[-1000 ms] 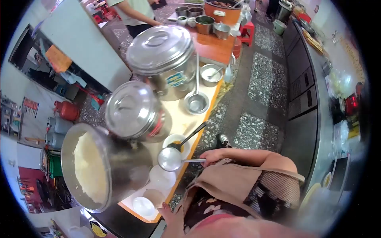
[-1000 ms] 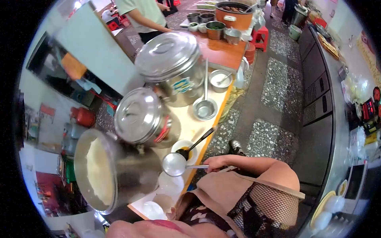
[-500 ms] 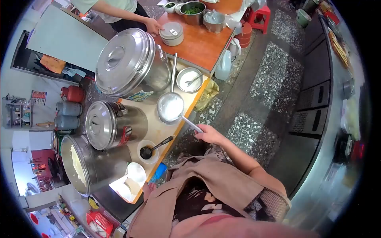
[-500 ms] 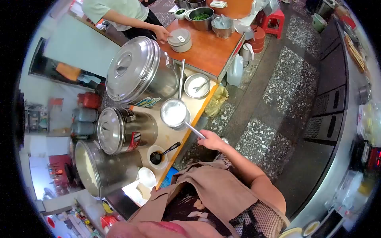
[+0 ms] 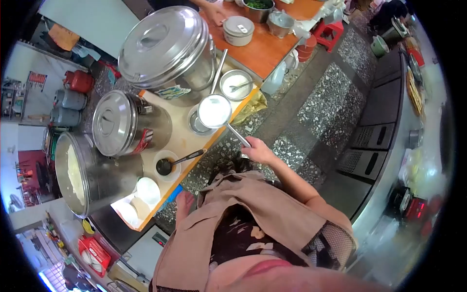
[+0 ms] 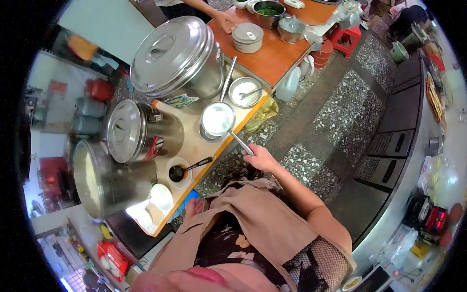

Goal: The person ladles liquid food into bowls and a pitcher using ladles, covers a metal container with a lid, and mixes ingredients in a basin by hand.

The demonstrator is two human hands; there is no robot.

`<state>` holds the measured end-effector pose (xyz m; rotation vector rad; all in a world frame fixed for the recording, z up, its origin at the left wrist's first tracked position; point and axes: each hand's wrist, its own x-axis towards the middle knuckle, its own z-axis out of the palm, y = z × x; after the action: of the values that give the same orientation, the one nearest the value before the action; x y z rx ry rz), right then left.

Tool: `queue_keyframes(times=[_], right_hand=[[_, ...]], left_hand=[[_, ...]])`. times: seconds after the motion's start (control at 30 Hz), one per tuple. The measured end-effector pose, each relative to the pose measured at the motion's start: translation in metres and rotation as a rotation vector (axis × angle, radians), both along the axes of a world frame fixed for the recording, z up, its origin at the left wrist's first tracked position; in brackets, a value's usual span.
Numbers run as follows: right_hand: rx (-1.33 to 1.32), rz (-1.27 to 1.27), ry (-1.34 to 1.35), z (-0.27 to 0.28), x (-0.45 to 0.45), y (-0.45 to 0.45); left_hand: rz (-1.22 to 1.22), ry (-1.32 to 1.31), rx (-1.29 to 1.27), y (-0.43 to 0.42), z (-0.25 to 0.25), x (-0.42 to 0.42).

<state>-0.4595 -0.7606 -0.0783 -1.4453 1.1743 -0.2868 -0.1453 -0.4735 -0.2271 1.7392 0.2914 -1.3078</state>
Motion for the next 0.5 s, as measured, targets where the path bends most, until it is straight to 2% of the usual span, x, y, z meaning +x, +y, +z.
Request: queue_keyframes(times=[0.03,0.07,0.13,0.2,0.23,0.27,0.3,0.37,0.4,0.47,0.5], right_hand=[[0.043,0.013,-0.043,0.005,0.008,-0.002],[0.087,0.017,-0.089,0.005,0.018,-0.003],[0.082,-0.098,-0.157,0.005,0.037,0.003],[0.145,-0.212,-0.210,0.000,0.048,0.007],[0.150,-0.217,-0.189,0.001,0.046,0.006],[0.126,-0.302,-0.198,0.005,0.045,0.004],[0.104,-0.392,-0.217,0.008,0.043,0.000],[0.059,-0.499,-0.277,-0.005,0.025,-0.023],[0.042,-0.547,-0.257,-0.006,0.014,-0.037],[-0.026,-0.641,-0.207,-0.009,-0.008,-0.075],[-0.084,-0.677,-0.207,-0.022,-0.021,-0.095]], left_hand=[[-0.106,0.173,-0.080,0.003,-0.004,0.010],[-0.113,0.172,-0.078,0.003,-0.012,0.013],[-0.216,-0.038,-0.222,-0.038,0.015,0.000],[-0.458,-0.175,-0.303,-0.099,0.018,0.008],[-0.584,-0.445,-0.337,-0.139,0.042,-0.003],[-0.573,-0.491,-0.406,-0.174,0.035,-0.008],[-0.557,-0.483,-0.486,-0.215,0.058,-0.022],[-0.656,-0.631,-0.809,-0.289,0.084,-0.044],[-0.686,-0.626,-0.871,-0.320,0.116,-0.064],[-0.747,-0.643,-0.863,-0.381,0.145,-0.093],[-0.832,-0.733,-0.844,-0.412,0.153,-0.107]])
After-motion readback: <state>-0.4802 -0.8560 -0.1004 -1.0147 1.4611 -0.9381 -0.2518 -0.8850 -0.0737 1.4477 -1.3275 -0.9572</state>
